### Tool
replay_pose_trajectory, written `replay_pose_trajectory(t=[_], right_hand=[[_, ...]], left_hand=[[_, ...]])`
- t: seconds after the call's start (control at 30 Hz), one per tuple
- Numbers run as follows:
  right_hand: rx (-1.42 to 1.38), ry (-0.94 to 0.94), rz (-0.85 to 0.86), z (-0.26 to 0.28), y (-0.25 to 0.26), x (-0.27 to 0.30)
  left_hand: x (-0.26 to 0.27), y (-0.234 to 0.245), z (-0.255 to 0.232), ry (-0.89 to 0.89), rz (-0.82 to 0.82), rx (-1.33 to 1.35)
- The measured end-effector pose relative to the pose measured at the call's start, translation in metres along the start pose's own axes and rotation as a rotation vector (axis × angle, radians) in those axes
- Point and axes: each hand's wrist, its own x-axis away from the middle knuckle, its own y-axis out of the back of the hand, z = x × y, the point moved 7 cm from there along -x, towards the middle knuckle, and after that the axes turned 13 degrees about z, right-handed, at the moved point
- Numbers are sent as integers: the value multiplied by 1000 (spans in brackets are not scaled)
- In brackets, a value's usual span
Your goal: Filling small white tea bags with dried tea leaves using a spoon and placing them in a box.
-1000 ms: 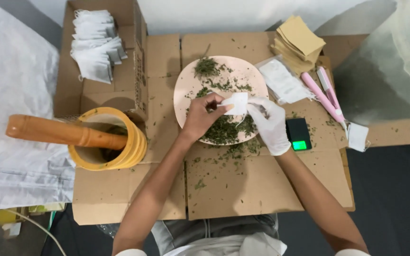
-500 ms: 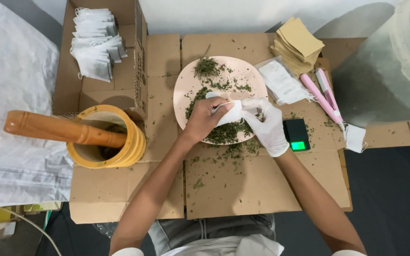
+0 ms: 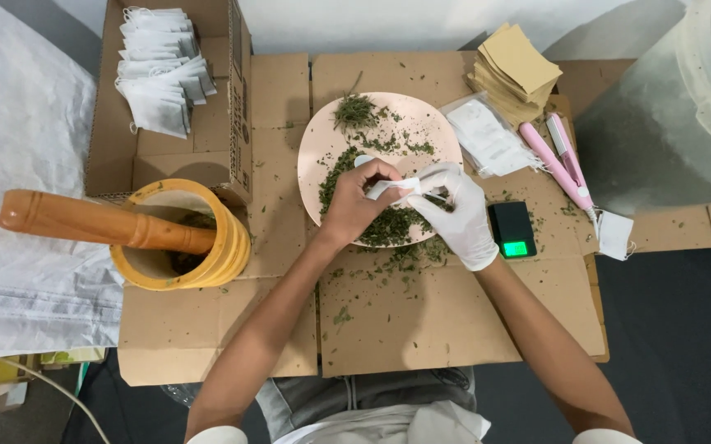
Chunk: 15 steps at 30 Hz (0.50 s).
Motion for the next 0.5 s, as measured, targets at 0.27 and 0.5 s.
replay_pose_trajectory(t=[0.27, 0.5], right_hand=[[-92, -11, 12, -2, 0, -1], [-111, 60, 15, 8, 0, -4]], left_hand=[[0, -4, -5, -39, 62, -5], [3, -10, -15, 29, 229, 115]])
